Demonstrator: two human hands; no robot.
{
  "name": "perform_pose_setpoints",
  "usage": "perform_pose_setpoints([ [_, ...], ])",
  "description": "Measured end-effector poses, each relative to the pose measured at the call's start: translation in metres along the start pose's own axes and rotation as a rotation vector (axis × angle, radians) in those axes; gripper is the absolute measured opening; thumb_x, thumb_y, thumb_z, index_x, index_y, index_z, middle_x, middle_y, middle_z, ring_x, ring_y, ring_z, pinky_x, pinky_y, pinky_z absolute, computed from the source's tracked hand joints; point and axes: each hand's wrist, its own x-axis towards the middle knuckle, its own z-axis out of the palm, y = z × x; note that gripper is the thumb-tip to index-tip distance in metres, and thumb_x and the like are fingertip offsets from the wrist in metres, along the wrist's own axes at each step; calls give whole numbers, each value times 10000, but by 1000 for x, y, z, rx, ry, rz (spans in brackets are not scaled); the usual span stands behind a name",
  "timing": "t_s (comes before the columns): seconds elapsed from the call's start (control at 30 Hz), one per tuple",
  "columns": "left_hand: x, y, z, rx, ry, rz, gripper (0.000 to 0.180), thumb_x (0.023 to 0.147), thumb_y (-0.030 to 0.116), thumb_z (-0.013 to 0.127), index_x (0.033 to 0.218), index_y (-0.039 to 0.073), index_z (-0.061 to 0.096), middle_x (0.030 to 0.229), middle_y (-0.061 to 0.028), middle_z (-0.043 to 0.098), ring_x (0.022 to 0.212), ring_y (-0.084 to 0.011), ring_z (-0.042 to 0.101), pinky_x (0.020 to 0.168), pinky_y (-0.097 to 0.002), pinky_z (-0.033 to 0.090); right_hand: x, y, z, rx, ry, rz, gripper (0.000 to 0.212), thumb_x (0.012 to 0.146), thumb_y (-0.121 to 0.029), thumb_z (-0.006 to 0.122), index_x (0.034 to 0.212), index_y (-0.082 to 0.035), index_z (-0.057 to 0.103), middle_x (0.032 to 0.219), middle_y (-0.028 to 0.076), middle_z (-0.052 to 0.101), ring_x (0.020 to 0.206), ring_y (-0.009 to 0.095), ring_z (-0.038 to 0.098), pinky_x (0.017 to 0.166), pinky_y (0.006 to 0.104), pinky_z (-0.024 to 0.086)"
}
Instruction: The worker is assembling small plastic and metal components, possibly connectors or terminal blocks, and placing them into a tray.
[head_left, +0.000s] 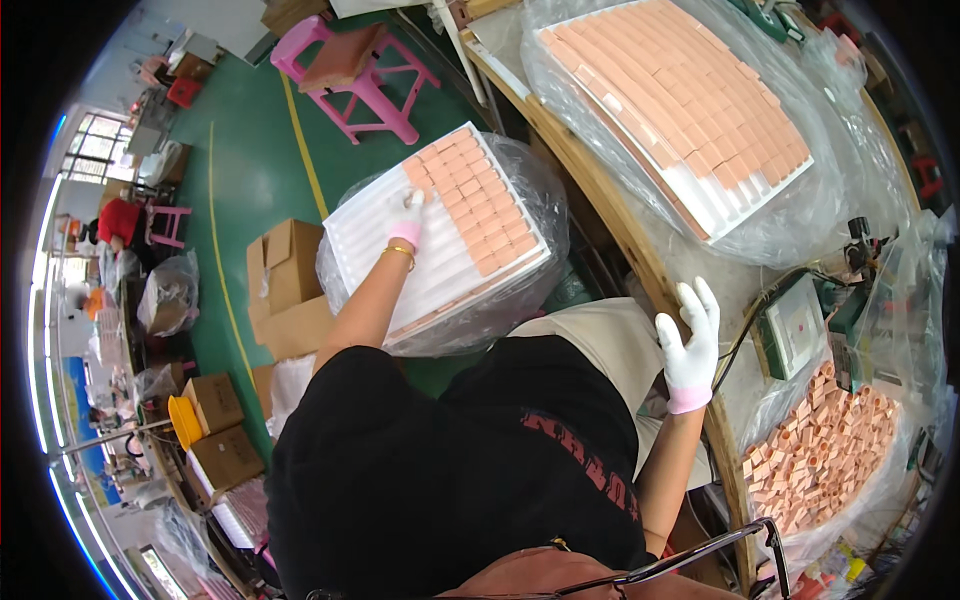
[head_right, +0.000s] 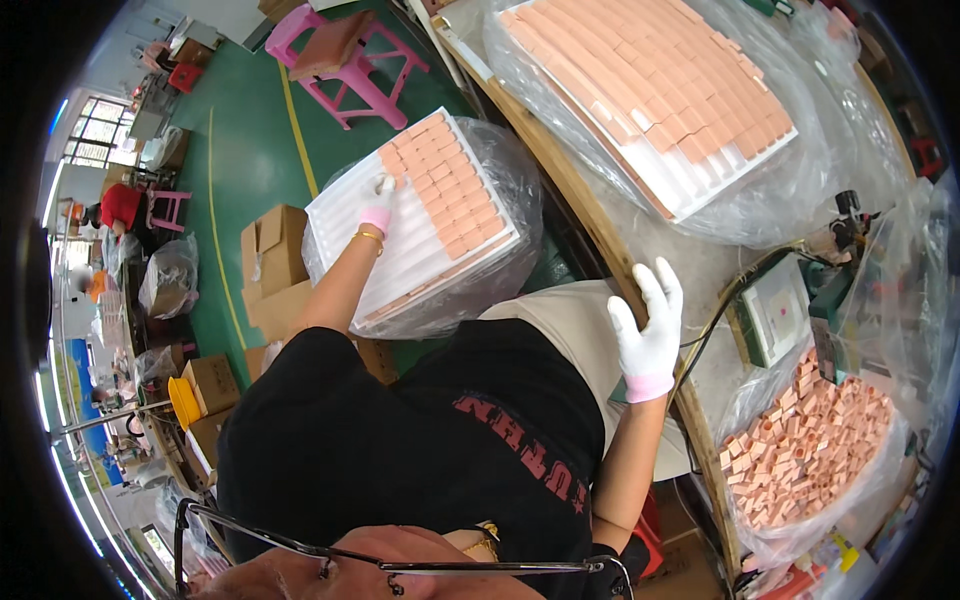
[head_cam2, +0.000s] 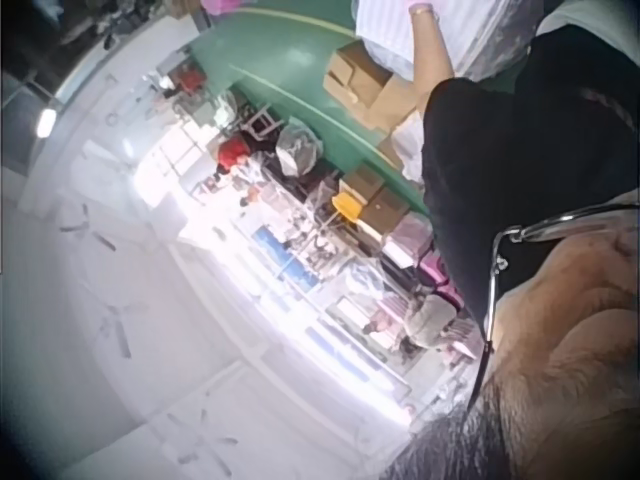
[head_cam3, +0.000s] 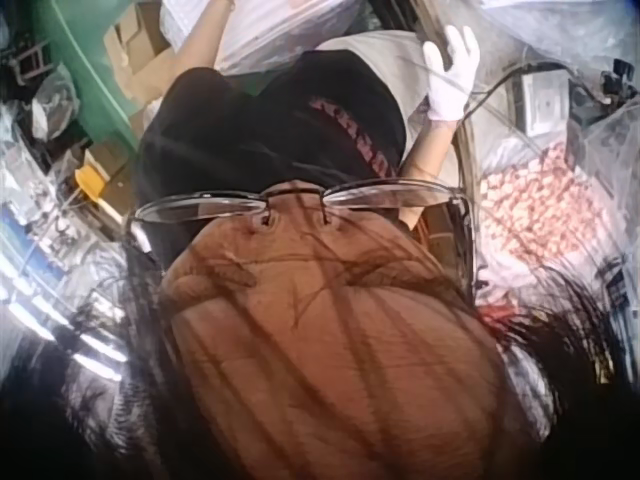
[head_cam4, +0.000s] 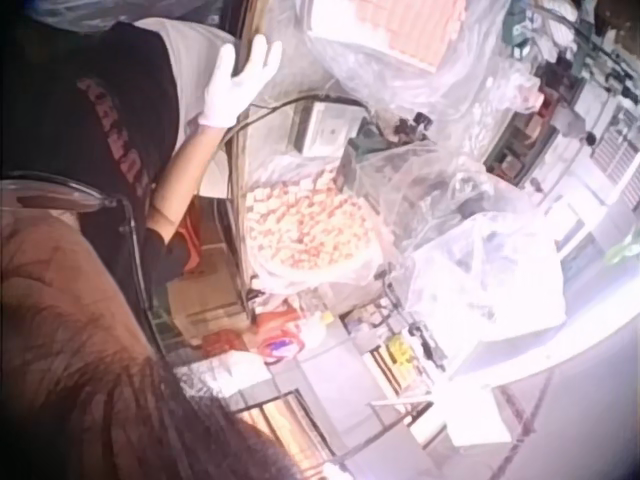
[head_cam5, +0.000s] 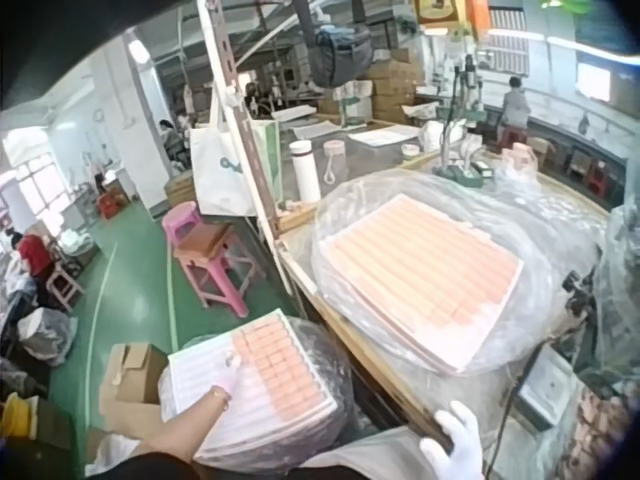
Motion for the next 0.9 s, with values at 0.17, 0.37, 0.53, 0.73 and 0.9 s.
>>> perform_pose_setpoints([
  [0.17, -11, 40, 27, 325, -216, -32, 445, 942, 327, 479, 1293, 53, 476, 1296, -168, 521, 1180, -266, 521, 1009, -356, 393, -12, 5, -9, -12, 61, 47, 460, 767, -158, 724, 1188, -24, 595, 1321, 210, 470, 1221, 350, 465, 1035, 402, 363],
  [0.37, 7, -28, 7, 507, 1, 275, 512, 938, 275, 515, 1370, 23, 406, 1416, -199, 405, 1280, -320, 420, 1081, -386, 310, -13, 6, 1, 47, 47, -13, 446, 776, -221, 738, 1165, -51, 601, 1282, 212, 498, 1220, 382, 456, 1039, 428, 362],
  [0.53, -77, 213, 68, -111, -132, 694, 306, 840, 99, 623, 1130, 6, 597, 1093, -152, 609, 1045, -301, 555, 914, -375, 438, -24, -4, -19, 16, 140, 19, 428, 781, -190, 733, 1158, -36, 605, 1271, 207, 508, 1201, 361, 481, 1014, 399, 390],
  [0.73, -119, 373, 132, 192, -416, 1598, 298, 751, 82, 672, 1046, 80, 631, 1013, -108, 623, 978, -325, 562, 879, -431, 447, -50, 2, -57, -136, 255, 17, 402, 776, -183, 725, 1135, -40, 616, 1231, 198, 550, 1144, 356, 526, 984, 400, 422],
  [0.9, -81, 386, 135, 429, -633, 1682, 348, 667, 42, 693, 995, 69, 581, 981, -119, 583, 991, -352, 530, 857, -453, 432, -88, 36, -127, -321, 598, 96, 306, 791, -184, 706, 1048, -33, 638, 1074, 158, 630, 1022, 333, 592, 908, 396, 464],
])
